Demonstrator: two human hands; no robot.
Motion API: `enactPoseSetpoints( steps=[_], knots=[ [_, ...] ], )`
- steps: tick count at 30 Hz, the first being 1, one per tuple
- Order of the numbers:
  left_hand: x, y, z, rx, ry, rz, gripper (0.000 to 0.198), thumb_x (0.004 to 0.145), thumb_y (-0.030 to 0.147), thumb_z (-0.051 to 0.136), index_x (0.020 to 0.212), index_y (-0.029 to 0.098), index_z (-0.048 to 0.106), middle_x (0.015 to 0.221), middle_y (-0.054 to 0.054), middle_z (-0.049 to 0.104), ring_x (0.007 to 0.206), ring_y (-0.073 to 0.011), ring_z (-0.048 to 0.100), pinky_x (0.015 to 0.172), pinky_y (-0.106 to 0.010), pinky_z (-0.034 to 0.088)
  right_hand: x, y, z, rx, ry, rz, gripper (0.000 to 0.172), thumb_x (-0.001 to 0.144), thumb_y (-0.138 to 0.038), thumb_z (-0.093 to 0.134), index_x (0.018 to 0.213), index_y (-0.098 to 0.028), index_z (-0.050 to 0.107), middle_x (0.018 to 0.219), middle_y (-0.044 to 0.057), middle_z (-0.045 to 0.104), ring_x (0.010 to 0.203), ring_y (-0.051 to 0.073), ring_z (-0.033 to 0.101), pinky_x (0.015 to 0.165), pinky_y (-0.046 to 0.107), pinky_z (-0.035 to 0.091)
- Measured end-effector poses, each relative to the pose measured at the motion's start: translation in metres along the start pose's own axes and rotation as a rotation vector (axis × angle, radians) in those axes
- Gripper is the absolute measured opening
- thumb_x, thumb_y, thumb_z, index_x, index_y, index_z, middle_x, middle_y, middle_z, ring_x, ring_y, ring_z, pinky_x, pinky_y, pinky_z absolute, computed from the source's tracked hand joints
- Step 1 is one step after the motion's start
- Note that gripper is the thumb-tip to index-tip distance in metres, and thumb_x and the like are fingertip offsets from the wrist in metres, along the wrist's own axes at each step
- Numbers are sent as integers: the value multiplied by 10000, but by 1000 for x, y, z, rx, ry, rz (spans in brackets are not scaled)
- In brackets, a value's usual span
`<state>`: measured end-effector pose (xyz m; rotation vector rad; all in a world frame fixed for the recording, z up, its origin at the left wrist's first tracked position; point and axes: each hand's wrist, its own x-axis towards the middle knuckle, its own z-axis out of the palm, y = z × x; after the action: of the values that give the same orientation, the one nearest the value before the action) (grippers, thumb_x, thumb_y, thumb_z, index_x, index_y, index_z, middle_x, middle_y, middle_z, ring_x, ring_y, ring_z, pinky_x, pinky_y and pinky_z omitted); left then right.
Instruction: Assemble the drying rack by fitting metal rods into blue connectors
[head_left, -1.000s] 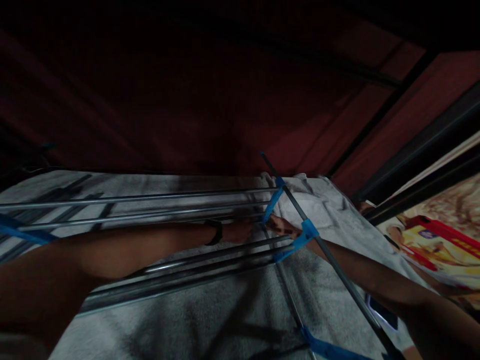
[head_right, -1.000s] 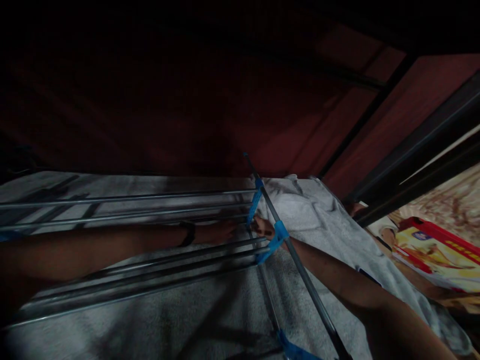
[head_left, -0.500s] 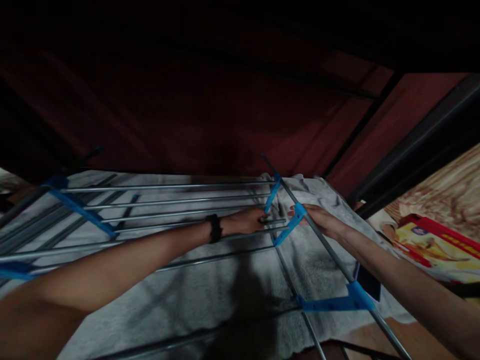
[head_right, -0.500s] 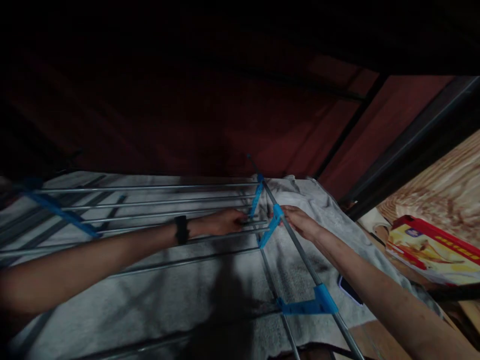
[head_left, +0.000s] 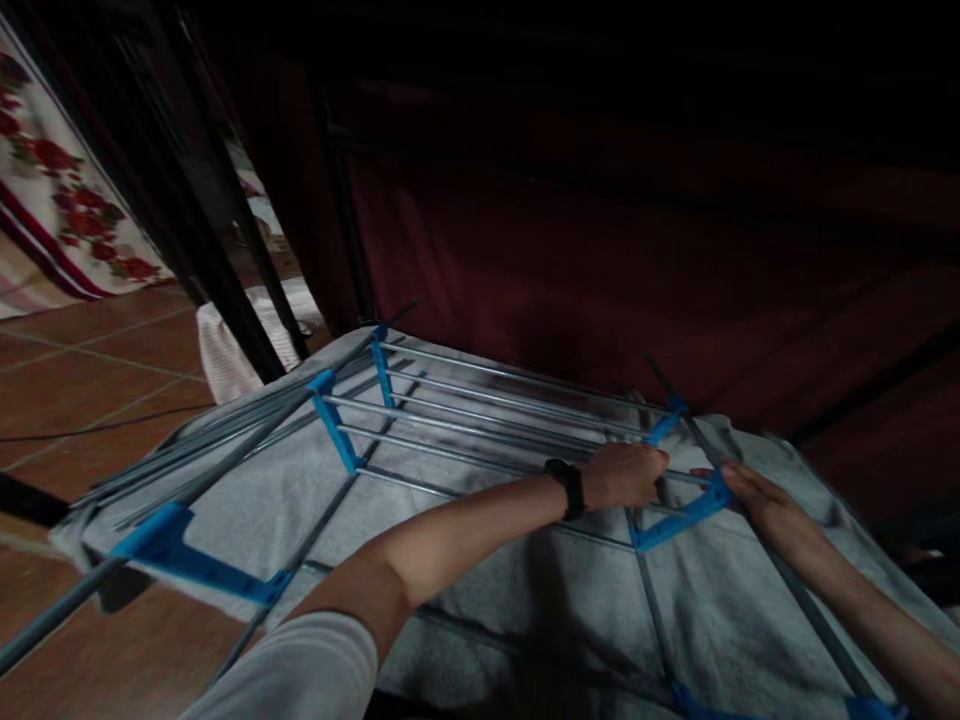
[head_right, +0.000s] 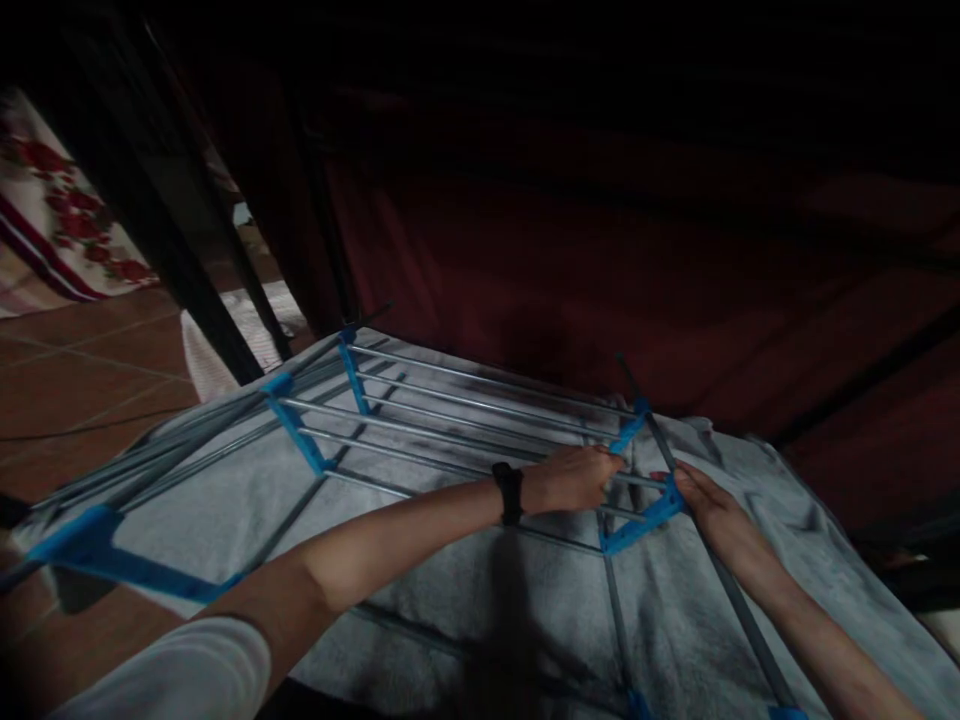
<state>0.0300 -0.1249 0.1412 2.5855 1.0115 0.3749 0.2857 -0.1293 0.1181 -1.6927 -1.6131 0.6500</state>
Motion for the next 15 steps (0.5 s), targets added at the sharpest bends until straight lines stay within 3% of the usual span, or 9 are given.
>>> enactPoseSetpoints(
  steps=[4,6,8,11,15],
  knots=[
    [-3,2,-1,-24,14,-45,269,978,277,446,1137,220,656,1119,-90,728,1075,-248,668,877,-347,521,-12,-20,6,136,-98,-36,475,779,-673,591,902,-231,716,1080,121,744,1128,336,639,1119,506,400],
    [-1,1,-1,2,15,-59,312,997,289,416,1197,250,652,1129,-74,732,1082,-251,670,886,-353,516,-13,-27,8,168,-114,-24,512,762,-690,590,897,-206,687,947,92,739,928,291,665,947,478,504],
    [4,0,1,33,21,-52,363,1008,291,389,1291,286,617,1174,-66,726,1112,-252,664,900,-354,507,-11,-29,9,170,-113,-14,530,749,-690,596,915,-192,665,842,58,706,799,242,638,799,410,525],
    [9,0,5,45,19,-27,396,1001,264,391,1352,297,570,1215,-59,714,1137,-236,656,929,-333,491,-9,-28,7,171,-134,-26,505,758,-666,598,928,-194,645,804,32,676,754,208,609,720,350,502],
    [13,5,12,22,1,23,408,932,95,383,1285,172,572,1256,-103,685,1174,-210,630,988,-300,464,-8,-24,8,154,-161,-48,445,798,-637,570,898,-209,636,856,40,692,784,207,616,735,340,502]
  ],
)
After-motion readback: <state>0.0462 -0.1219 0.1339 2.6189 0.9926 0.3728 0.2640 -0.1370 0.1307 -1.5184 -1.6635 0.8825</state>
